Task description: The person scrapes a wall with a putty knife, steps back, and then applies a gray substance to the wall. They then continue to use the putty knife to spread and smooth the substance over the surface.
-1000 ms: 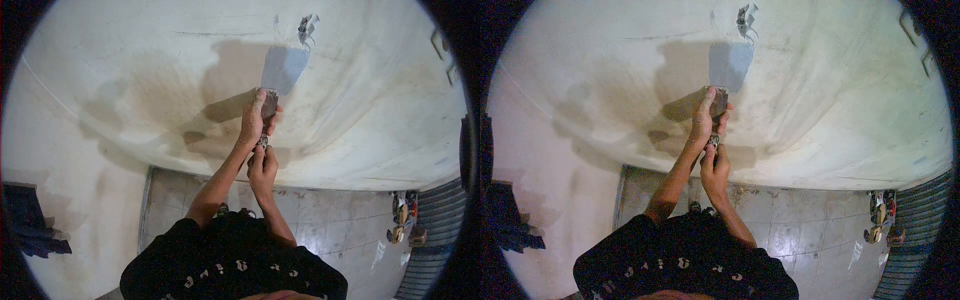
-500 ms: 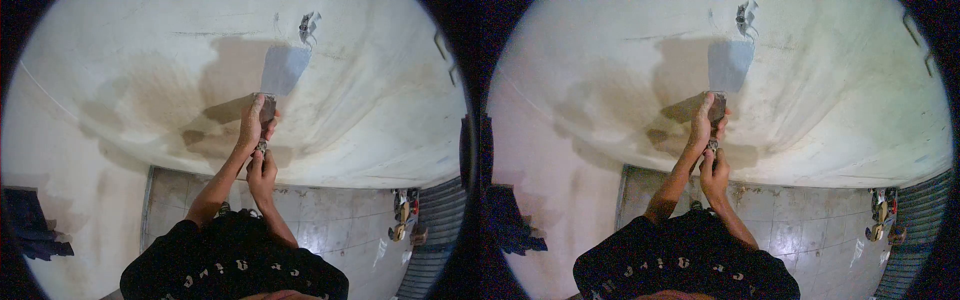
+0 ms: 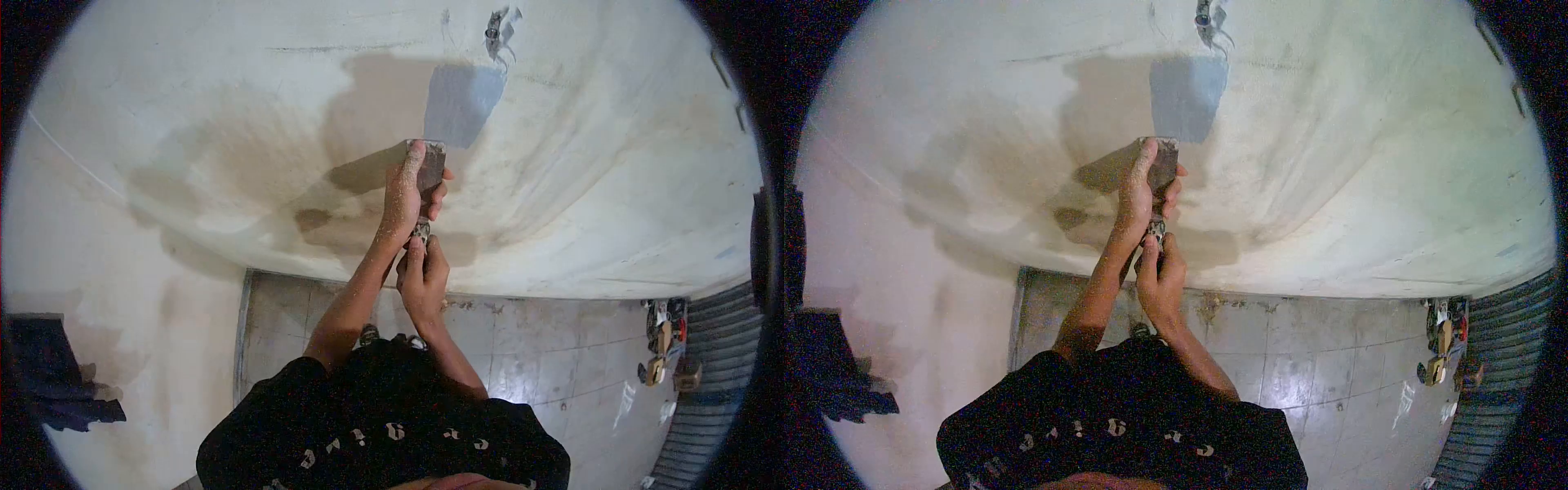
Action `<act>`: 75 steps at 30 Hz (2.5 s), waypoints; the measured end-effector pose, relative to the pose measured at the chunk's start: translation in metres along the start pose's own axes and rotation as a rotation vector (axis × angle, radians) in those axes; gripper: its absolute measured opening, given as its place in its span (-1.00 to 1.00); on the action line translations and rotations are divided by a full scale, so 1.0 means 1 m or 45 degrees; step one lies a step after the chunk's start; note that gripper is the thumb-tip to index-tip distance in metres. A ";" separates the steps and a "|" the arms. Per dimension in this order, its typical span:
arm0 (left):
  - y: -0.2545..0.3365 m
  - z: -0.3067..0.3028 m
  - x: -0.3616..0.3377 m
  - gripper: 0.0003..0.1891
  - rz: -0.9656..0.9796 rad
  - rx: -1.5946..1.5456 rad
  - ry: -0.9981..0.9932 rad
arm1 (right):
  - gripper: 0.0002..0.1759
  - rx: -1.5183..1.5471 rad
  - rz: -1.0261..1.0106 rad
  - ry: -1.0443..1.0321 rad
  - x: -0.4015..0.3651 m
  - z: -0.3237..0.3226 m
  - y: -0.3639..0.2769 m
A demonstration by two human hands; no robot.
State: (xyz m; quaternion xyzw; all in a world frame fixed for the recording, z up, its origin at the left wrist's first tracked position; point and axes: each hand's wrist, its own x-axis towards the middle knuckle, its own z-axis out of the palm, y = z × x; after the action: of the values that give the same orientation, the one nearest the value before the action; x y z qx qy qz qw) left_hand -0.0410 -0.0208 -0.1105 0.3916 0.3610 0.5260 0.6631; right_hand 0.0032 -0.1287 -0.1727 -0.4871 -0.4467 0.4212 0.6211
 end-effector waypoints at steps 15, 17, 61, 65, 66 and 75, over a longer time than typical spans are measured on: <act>0.007 -0.015 0.002 -0.31 0.145 0.048 0.035 | -0.70 0.176 0.027 -0.092 0.001 0.012 0.003; -0.006 -0.025 0.004 -0.31 0.070 0.030 0.056 | -0.71 0.195 0.071 -0.099 0.000 0.015 0.008; 0.014 -0.022 -0.002 -0.35 -0.030 -0.012 0.116 | -0.74 0.051 0.149 -0.046 0.002 0.021 -0.006; 0.017 -0.018 -0.001 -0.34 -0.008 0.054 0.106 | -0.72 0.004 0.072 -0.025 0.005 0.023 0.000; 0.016 -0.017 -0.003 -0.33 -0.002 0.074 0.112 | -0.71 0.049 0.079 -0.037 0.005 0.021 0.004; 0.042 -0.003 0.000 -0.30 0.149 0.016 0.041 | -0.72 0.009 -0.049 -0.071 0.025 0.021 -0.015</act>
State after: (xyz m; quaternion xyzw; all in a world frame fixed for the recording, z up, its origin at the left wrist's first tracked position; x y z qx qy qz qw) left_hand -0.0607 -0.0146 -0.0740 0.4078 0.3512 0.5678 0.6229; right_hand -0.0096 -0.1025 -0.1522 -0.4644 -0.4717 0.4243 0.6179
